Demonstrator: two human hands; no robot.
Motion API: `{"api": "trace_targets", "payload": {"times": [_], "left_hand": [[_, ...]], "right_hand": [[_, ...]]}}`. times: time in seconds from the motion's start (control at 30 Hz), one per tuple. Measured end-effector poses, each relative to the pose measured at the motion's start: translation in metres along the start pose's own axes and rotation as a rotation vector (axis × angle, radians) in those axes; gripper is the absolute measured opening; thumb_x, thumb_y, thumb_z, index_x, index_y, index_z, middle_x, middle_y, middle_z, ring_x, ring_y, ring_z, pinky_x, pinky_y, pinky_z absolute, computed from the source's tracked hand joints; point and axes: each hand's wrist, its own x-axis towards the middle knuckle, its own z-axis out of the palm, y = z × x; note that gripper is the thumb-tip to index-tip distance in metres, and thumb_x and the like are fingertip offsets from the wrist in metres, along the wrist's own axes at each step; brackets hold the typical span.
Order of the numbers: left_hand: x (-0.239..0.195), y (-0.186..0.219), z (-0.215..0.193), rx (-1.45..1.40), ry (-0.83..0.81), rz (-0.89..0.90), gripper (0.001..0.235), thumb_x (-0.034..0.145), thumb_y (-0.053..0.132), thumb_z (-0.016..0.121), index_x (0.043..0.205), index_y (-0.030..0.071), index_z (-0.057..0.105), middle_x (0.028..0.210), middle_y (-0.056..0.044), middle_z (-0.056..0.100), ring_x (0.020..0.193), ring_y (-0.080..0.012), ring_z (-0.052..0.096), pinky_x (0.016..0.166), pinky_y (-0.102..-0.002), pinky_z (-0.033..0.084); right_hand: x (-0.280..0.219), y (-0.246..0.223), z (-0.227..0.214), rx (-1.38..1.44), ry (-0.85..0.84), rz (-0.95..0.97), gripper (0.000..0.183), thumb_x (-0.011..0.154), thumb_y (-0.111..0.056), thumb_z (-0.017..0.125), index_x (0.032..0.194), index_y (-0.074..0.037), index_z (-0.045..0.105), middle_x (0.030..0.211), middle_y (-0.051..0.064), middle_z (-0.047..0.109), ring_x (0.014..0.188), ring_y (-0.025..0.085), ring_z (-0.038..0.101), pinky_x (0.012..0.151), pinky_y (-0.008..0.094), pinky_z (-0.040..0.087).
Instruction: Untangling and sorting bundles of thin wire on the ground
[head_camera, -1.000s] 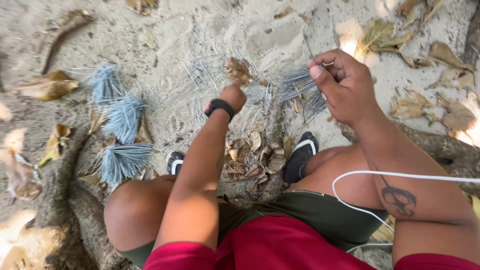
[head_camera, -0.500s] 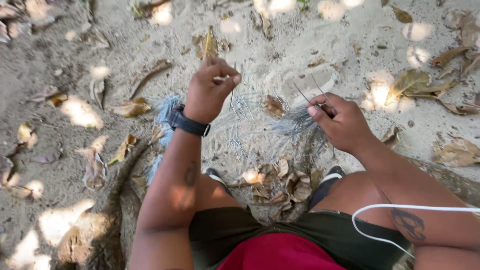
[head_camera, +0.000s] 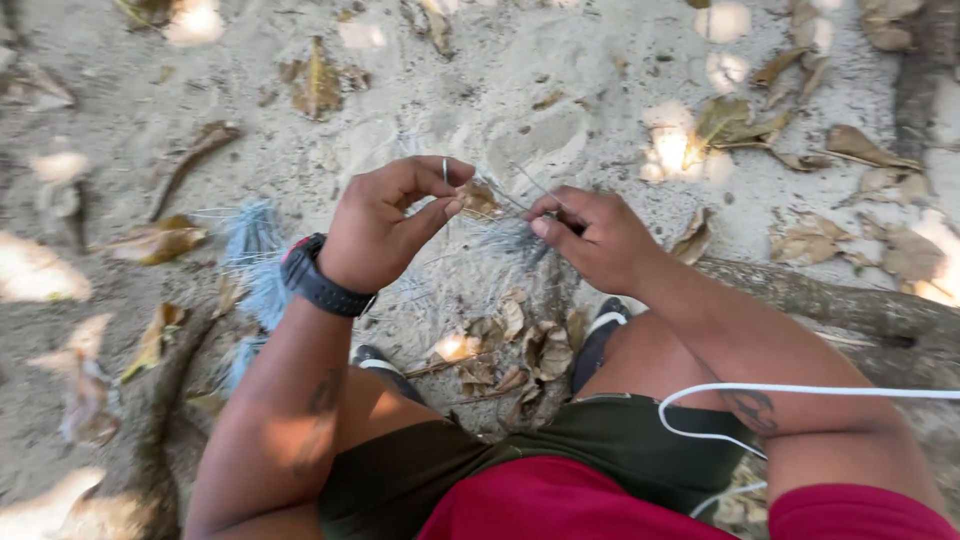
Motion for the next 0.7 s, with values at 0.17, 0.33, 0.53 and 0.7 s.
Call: {"api": "trace_targets", "payload": {"times": [0.17,0.33,0.53,0.7], "left_hand": [[0.001,0.004,0.005,0.125,-0.006,0.022,0.032,0.092,0.002,0.077,0.121,0.003,0.062,0.108,-0.014,0.076,0.109,-0.0295,0.075,0.098,-0.042,0.057],[0.0,-0.008,0.01,0.316,-0.029,0.111,0.03,0.089,0.007,0.081,0.118,0.009,0.073,0.099,-0.01,0.08,0.097,-0.0306,0.077,0.086,-0.041,0.06],[-0.009,-0.023,0.019,0.313,-0.044,0.052,0.022,0.091,0.014,0.079,0.112,0.008,0.074,0.098,-0.013,0.079,0.097,-0.0364,0.076,0.085,-0.048,0.06],[-0.002,-0.05,0.039,0.412,-0.23,0.136,0.036,0.084,0.024,0.081,0.117,0.015,0.071,0.097,0.001,0.082,0.085,-0.015,0.082,0.077,-0.032,0.066]], "right_hand": [[0.002,-0.002,-0.002,-0.014,-0.034,0.017,0.013,0.102,-0.017,0.065,0.108,-0.01,0.074,0.047,0.007,0.053,0.046,0.015,0.05,0.051,0.029,0.042],[-0.001,-0.004,-0.002,-0.003,-0.076,0.01,0.017,0.105,-0.018,0.062,0.117,-0.01,0.071,0.047,0.005,0.051,0.043,0.015,0.048,0.052,0.03,0.042],[-0.006,0.003,0.004,-0.043,-0.159,0.024,0.043,0.098,-0.025,0.066,0.139,-0.013,0.062,0.046,0.003,0.051,0.048,0.019,0.057,0.053,0.037,0.046],[-0.016,0.008,0.0,-0.015,-0.045,0.279,0.045,0.099,-0.006,0.059,0.144,-0.007,0.063,0.074,0.01,0.059,0.058,0.017,0.04,0.05,0.03,0.03]]}}
